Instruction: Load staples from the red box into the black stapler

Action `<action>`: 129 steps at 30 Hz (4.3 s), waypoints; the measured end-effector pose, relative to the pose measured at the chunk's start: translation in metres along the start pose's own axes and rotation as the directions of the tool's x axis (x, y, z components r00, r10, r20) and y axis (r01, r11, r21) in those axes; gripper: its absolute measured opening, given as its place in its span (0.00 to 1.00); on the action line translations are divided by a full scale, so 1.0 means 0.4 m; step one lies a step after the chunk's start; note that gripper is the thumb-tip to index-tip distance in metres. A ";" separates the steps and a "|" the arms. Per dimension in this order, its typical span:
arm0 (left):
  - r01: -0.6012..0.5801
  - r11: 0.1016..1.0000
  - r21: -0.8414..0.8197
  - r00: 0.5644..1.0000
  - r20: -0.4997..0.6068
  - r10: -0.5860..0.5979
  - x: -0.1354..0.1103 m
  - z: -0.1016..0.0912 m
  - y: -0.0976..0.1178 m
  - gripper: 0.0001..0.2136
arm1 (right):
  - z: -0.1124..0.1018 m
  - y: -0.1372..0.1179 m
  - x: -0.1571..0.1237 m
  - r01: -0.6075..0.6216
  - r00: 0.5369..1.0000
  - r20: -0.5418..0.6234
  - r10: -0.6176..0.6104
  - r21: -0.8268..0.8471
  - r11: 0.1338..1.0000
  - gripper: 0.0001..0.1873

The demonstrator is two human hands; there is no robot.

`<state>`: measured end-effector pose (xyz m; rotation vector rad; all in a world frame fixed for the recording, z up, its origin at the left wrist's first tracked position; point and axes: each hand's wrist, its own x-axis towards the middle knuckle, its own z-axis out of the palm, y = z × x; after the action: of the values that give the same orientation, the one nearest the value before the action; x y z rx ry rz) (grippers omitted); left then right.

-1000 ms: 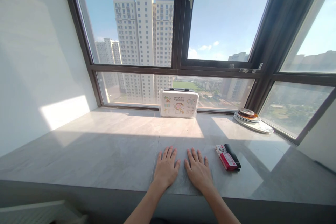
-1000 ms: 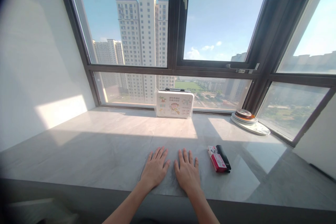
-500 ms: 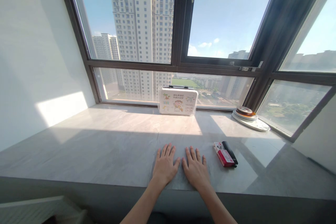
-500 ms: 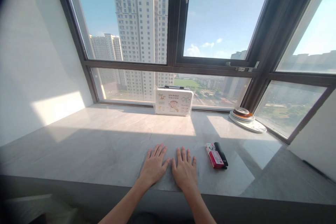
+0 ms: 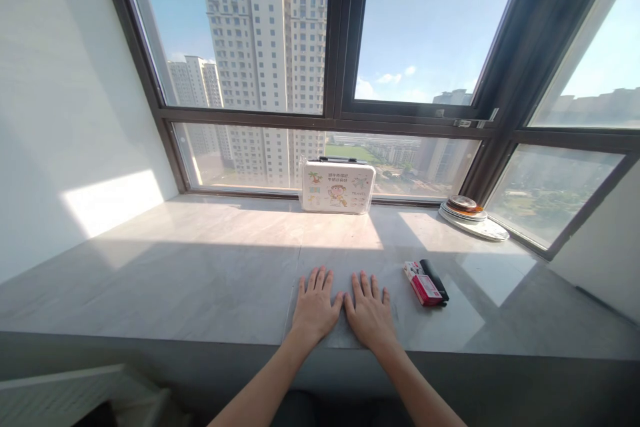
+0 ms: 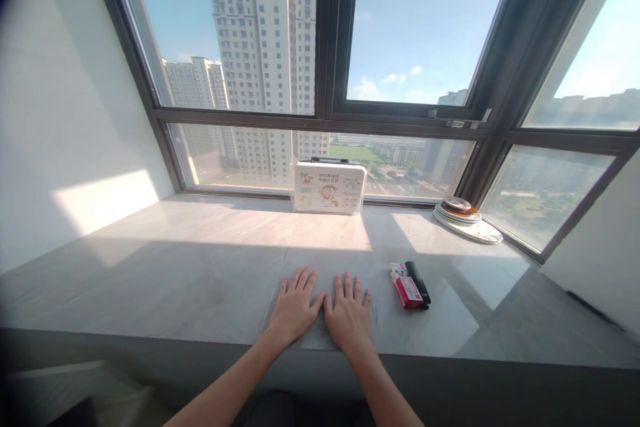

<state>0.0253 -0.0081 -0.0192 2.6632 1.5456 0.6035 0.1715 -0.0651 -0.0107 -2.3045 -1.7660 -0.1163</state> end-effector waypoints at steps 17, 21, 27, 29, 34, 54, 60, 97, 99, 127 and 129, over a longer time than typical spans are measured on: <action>0.051 0.999 0.019 0.999 0.012 -0.051 -0.016 -0.003 0.020 0.29 | 0.003 -0.027 -0.022 0.007 1.000 -0.007 -0.007 -0.020 1.000 0.33; 0.056 0.998 0.012 0.998 0.014 -0.056 -0.023 -0.004 0.027 0.28 | 0.004 -0.031 -0.027 0.013 1.000 -0.009 -0.013 -0.026 1.000 0.32; 0.072 0.997 0.019 0.997 -0.003 -0.072 -0.042 0.000 0.044 0.28 | 0.009 -0.032 -0.034 0.018 1.000 -0.021 -0.018 -0.020 1.000 0.32; 0.079 0.997 0.021 0.997 -0.002 -0.079 -0.048 0.001 0.049 0.28 | 0.010 -0.031 -0.036 0.023 0.999 -0.028 -0.024 -0.021 1.000 0.32; 0.081 0.996 0.024 0.997 -0.007 -0.080 -0.056 -0.001 0.054 0.27 | 0.012 -0.031 -0.044 0.025 0.999 -0.040 -0.026 -0.030 0.999 0.31; 0.069 0.995 0.068 0.997 -0.041 -0.066 -0.069 -0.007 0.060 0.27 | 0.007 -0.033 -0.064 0.029 0.998 -0.058 -0.033 -0.061 0.998 0.31; 0.079 0.994 0.073 0.996 -0.049 -0.075 -0.071 -0.009 0.064 0.26 | 0.003 -0.033 -0.069 0.045 0.997 -0.060 -0.048 -0.056 0.997 0.31; 0.042 0.998 0.038 0.992 -0.123 -0.037 -0.173 -0.052 0.081 0.25 | -0.040 -0.024 -0.189 0.082 0.987 -0.134 -0.086 -0.032 0.996 0.29; 0.041 0.998 0.041 0.990 -0.139 -0.035 -0.185 -0.055 0.081 0.25 | -0.040 -0.022 -0.195 0.083 0.988 -0.125 -0.086 -0.026 0.996 0.29; -0.081 0.992 0.092 0.977 -0.190 0.097 -0.343 -0.032 0.046 0.32 | 0.087 0.028 -0.365 0.071 0.970 -0.238 -0.050 0.081 0.994 0.32; -0.095 0.992 0.084 0.973 -0.201 0.110 -0.350 -0.041 0.043 0.30 | 0.112 0.027 -0.384 0.049 0.957 -0.290 -0.018 0.098 0.994 0.35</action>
<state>-0.0273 -0.1371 -0.0463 2.8297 1.5093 0.8684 0.1369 -0.2018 -0.0869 -2.0637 -1.6234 -0.3401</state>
